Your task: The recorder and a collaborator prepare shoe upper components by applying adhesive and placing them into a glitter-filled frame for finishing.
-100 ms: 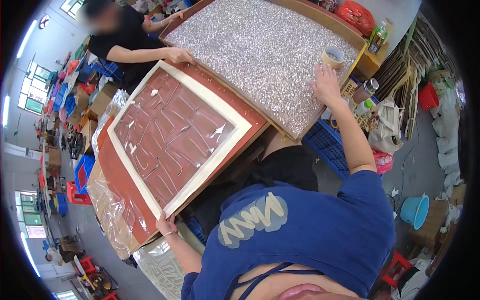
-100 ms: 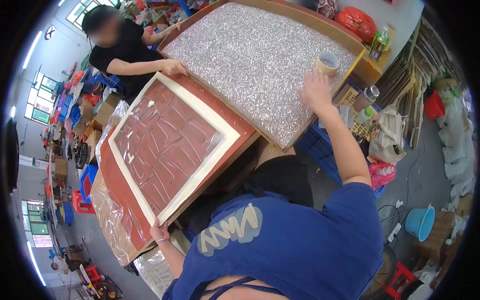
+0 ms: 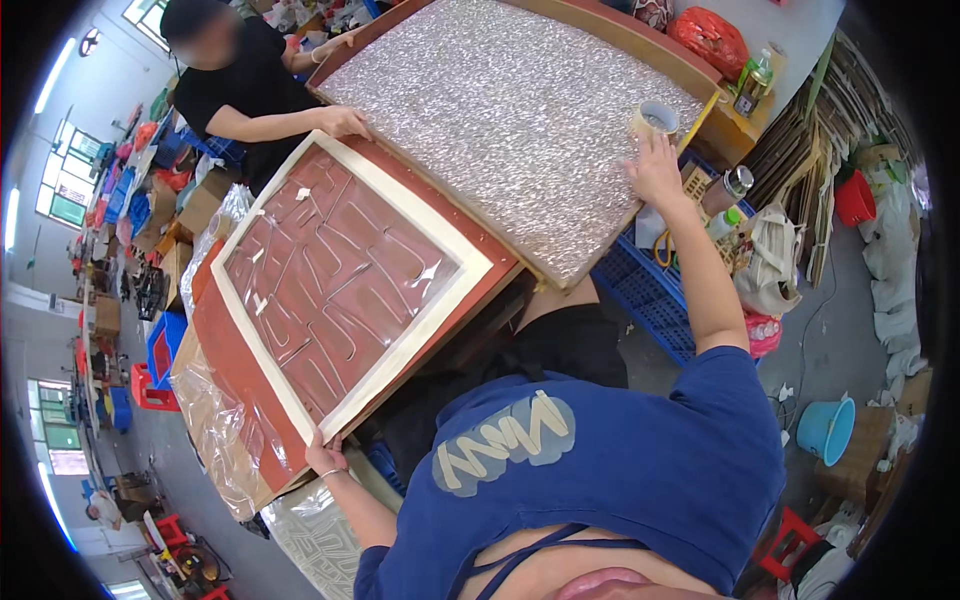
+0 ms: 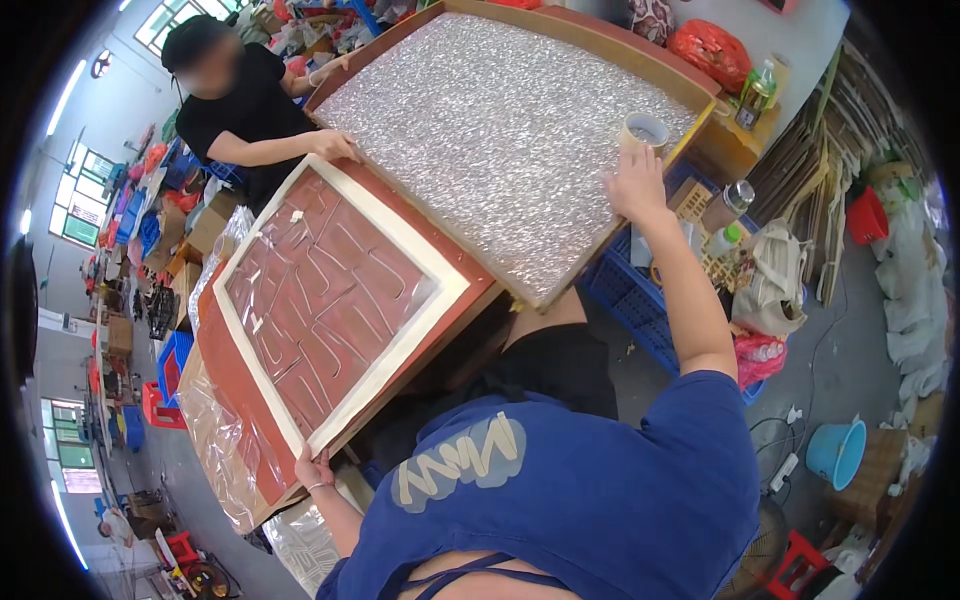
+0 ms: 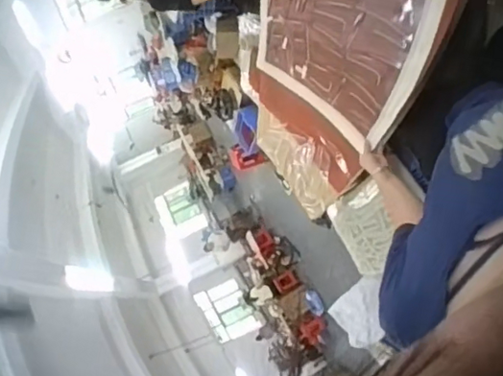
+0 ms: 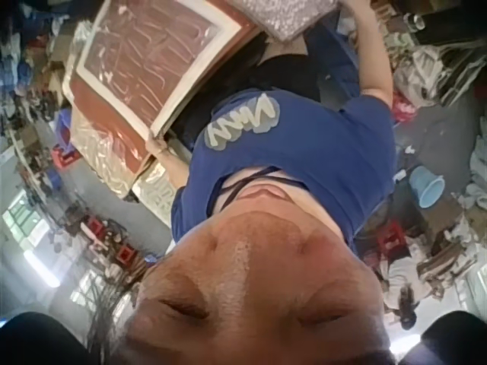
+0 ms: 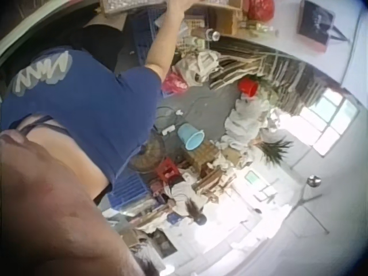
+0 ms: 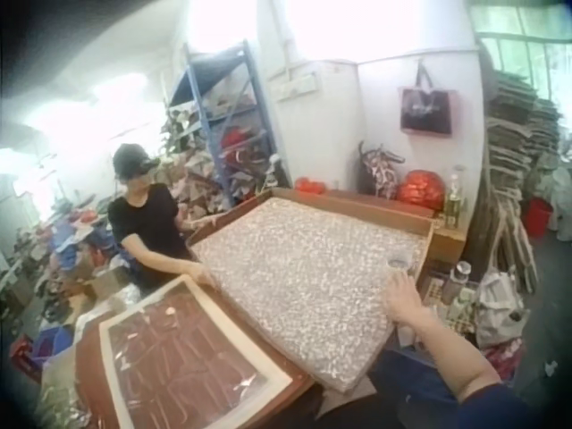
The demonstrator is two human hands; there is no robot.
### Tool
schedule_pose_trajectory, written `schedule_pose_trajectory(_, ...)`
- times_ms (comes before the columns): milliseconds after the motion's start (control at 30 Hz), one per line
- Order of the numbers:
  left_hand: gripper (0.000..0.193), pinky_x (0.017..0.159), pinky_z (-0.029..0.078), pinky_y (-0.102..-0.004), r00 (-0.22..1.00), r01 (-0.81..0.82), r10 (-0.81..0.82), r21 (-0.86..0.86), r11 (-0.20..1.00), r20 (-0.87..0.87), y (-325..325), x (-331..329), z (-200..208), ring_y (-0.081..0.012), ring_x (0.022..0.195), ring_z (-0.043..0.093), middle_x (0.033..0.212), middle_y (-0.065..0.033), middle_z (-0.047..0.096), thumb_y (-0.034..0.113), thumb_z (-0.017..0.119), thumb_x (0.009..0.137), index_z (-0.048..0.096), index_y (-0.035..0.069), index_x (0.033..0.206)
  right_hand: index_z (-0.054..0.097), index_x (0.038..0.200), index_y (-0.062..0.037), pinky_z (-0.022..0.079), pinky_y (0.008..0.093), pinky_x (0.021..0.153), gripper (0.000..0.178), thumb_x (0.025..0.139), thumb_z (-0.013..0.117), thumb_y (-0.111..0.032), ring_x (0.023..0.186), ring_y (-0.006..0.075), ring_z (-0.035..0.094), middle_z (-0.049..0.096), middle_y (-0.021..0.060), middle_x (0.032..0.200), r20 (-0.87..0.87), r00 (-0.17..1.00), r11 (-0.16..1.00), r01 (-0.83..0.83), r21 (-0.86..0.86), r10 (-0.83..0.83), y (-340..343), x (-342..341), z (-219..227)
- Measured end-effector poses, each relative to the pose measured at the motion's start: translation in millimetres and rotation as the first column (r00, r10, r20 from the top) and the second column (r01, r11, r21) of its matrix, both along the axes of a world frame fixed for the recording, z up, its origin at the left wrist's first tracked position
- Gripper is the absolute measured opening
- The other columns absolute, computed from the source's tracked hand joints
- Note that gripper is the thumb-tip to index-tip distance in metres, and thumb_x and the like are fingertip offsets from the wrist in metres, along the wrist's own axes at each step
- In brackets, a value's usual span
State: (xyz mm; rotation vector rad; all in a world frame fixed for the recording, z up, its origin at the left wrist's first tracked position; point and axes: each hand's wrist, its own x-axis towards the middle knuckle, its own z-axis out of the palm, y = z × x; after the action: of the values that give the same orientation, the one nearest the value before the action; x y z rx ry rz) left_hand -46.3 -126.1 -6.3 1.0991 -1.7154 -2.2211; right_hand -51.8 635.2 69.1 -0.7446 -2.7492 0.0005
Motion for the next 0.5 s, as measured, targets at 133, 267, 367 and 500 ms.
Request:
schedule_pose_trajectory(133,0.031,0.047,0.052,-0.0291,0.997,-0.063,0.067,-0.119,0.991,0.031,13,-9,8,-0.0228,0.066,0.066,0.086,-0.0102,0.067,0.025,0.066,0.086,0.059,0.000,0.103,0.038,0.135,0.0002,0.025,0.0541,0.108,0.065,0.085,0.061,-0.035,0.132,0.0431,0.031,0.036,0.0277,0.140,0.043,0.998,0.996,0.049,0.081,-0.053,62,-32,-7)
schedule_pose_trajectory(267,0.033,0.043,0.046,-0.0240,0.994,-0.098,0.105,-0.201,0.975,0.023,15,-4,11,-0.0193,0.064,0.065,0.084,-0.0069,0.067,0.032,0.067,0.085,0.061,0.004,0.099,0.041,0.132,-0.0003,0.032,0.0506,0.103,0.058,0.084,0.060,-0.026,0.121,0.0407,0.047,0.056,0.0288,0.117,0.114,0.991,0.993,0.052,0.103,-0.063,87,-48,-10)
schedule_pose_trajectory(367,0.033,0.043,0.042,-0.0202,0.997,-0.069,0.073,-0.151,0.986,0.018,5,0,3,-0.0151,0.061,0.064,0.084,-0.0030,0.068,0.037,0.067,0.084,0.063,0.008,0.098,0.048,0.122,0.0004,0.038,0.0472,0.097,0.046,0.082,0.060,-0.019,0.102,0.0388,0.060,0.066,0.0223,0.098,0.150,0.987,0.999,0.051,-0.006,-0.050,94,-52,-5)
schedule_pose_trajectory(500,0.035,0.041,0.041,-0.0210,0.994,-0.090,0.097,-0.146,0.985,0.042,5,-6,2,-0.0164,0.058,0.064,0.082,-0.0057,0.069,0.039,0.063,0.087,0.062,0.006,0.099,0.057,0.105,-0.0026,0.040,0.0451,0.092,0.031,0.083,0.061,-0.025,0.090,0.0339,0.065,0.069,0.0133,0.085,-0.001,0.997,0.984,0.081,0.161,-0.082,121,-53,-8)
